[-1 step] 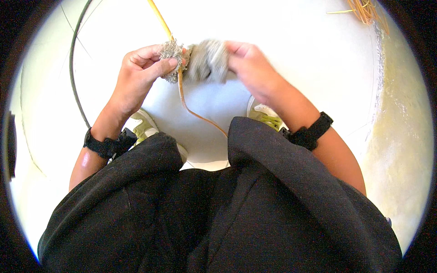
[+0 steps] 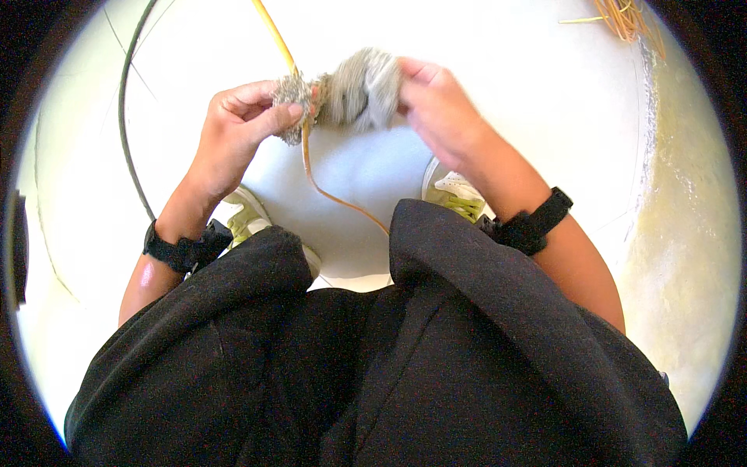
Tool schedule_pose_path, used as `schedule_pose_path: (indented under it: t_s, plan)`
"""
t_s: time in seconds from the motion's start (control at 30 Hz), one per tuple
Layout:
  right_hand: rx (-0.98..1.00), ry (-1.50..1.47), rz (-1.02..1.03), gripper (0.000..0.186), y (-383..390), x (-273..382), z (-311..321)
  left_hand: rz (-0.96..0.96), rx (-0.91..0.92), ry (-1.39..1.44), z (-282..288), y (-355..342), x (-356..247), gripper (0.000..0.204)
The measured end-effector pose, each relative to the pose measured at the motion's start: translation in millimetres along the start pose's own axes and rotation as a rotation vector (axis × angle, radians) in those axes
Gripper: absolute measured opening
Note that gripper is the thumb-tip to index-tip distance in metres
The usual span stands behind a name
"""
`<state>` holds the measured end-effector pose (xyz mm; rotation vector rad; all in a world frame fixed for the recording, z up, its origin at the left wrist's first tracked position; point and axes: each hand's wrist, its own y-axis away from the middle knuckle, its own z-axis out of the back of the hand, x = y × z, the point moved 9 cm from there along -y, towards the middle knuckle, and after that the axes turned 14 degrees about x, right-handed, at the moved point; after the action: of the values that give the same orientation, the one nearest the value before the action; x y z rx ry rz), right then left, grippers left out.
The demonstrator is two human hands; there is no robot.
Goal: The person wipes a wire using a cloth while it hangs from a wall-mounted enclosure.
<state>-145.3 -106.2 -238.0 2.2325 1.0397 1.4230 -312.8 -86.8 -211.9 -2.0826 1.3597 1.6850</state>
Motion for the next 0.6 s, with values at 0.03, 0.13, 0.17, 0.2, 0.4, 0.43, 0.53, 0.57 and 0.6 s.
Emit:
schedule_pose_path:
  t_s: [0.03,0.13,0.17,0.2,0.4,0.43,0.53,0.57,0.6]
  plan:
    - [0.017,-0.059,0.081,0.028,-3,11,3,0.000,0.006,-0.042,-2,2,0,0.019]
    - [0.120,-0.002,0.156,0.028,-15,43,-12,0.029,0.041,-0.203,-11,1,2,0.017]
    - [0.147,0.050,0.105,0.026,-27,35,-14,-0.029,-0.016,-0.195,-11,1,4,0.018]
    - [0.218,0.174,0.026,0.025,-34,36,-37,-0.018,-0.029,-0.179,-12,0,6,0.018]
    - [0.309,0.878,0.232,0.025,-43,62,-83,0.082,-0.002,-0.347,-9,-3,9,0.018]
    - [0.260,0.920,0.259,0.025,-43,61,-79,0.083,0.005,-0.347,-8,-2,3,0.017]
    - [0.152,1.033,0.184,0.029,-35,62,-59,-0.006,-0.161,-0.089,35,10,11,0.028]
    - [0.123,1.086,0.212,0.033,-31,63,-54,-0.078,-0.210,0.086,46,13,7,0.033]
    - [0.135,1.040,0.150,0.032,-29,58,-49,-0.149,-0.258,0.261,56,14,3,0.039]
